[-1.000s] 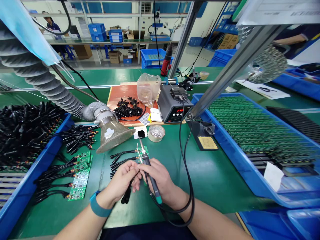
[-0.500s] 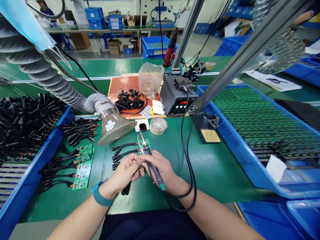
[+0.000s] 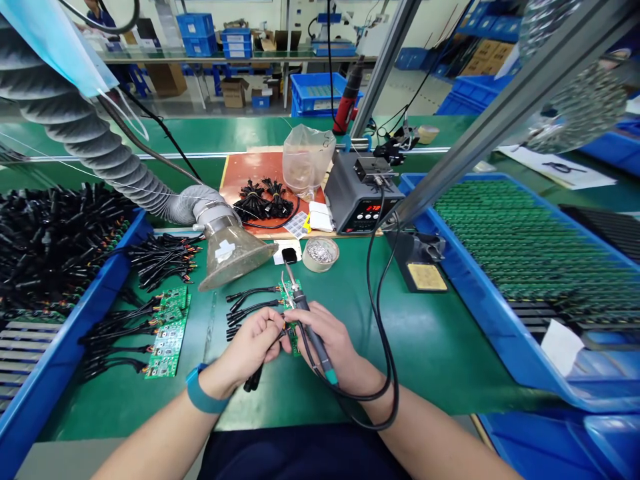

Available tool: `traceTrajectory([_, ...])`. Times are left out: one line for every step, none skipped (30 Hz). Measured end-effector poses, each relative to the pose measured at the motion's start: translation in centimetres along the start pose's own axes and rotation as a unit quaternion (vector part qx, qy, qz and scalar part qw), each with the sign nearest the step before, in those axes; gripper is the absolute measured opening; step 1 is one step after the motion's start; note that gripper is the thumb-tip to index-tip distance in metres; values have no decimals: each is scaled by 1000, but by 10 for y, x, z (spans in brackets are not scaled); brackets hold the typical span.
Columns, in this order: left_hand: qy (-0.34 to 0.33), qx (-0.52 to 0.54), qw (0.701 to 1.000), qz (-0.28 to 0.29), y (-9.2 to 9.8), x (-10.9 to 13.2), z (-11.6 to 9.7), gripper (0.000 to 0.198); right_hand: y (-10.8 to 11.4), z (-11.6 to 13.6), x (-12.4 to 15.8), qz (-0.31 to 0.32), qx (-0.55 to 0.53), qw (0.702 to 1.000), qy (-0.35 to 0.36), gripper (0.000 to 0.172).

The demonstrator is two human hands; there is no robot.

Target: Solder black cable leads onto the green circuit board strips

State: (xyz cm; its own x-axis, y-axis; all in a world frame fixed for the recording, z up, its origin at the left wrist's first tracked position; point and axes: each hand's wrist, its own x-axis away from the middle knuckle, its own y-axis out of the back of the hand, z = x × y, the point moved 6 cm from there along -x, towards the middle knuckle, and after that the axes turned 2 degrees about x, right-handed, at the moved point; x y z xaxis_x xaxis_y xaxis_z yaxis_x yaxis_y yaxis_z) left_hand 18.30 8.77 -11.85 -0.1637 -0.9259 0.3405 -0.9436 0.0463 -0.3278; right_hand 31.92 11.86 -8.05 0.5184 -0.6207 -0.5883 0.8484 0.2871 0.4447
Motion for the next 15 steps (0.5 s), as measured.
traceTrajectory([1,-1,1000,-1,0,0,0,46,0,1,0,4,-1,1000,3,45])
traceTrajectory([2,-1,1000,-1,0,0,0,46,0,2,-1,9,-1,1000,6,44])
traceTrajectory([3,-1,1000,-3,1,0,0,46,0,2,-1,14,3,1000,8,44])
traceTrajectory([2,-1,1000,-4,1,0,1,46,0,3,-1,15,8,1000,10,44])
traceTrajectory([1,1,1000,-6,1,0,1,46,0,3,-1,13,15,1000,11,44])
traceTrajectory([0,3,1000,-8,2,0,1,46,0,3,-1,8,22,1000,10,44])
traceTrajectory([-2,7,1000,-11,2,0,2,46,1,2,-1,3,28,1000,8,43])
traceTrajectory([-4,11,1000,-14,3,-1,2,46,1,2,-1,-2,34,999,6,42])
traceTrajectory([-5,16,1000,-17,3,-1,3,47,0,1,-1,-4,38,999,2,41])
traceTrajectory([-6,20,1000,-19,3,-2,3,47,0,1,-1,-6,41,999,-2,39])
traceTrajectory([-6,25,999,-21,3,-2,3,47,0,0,-1,-7,44,999,-7,38])
traceTrajectory([-6,30,999,-23,3,-2,2,46,-1,0,-2,-9,45,999,-9,37])
traceTrajectory([-6,36,999,-25,3,-2,2,45,-1,-1,-3,-11,44,999,-11,36])
traceTrajectory([-4,42,999,-25,4,-2,1,44,0,-1,-3,-16,44,999,-14,36])
traceTrajectory([-4,46,999,-26,4,-2,0,44,1,-1,-4,-23,44,999,-15,35])
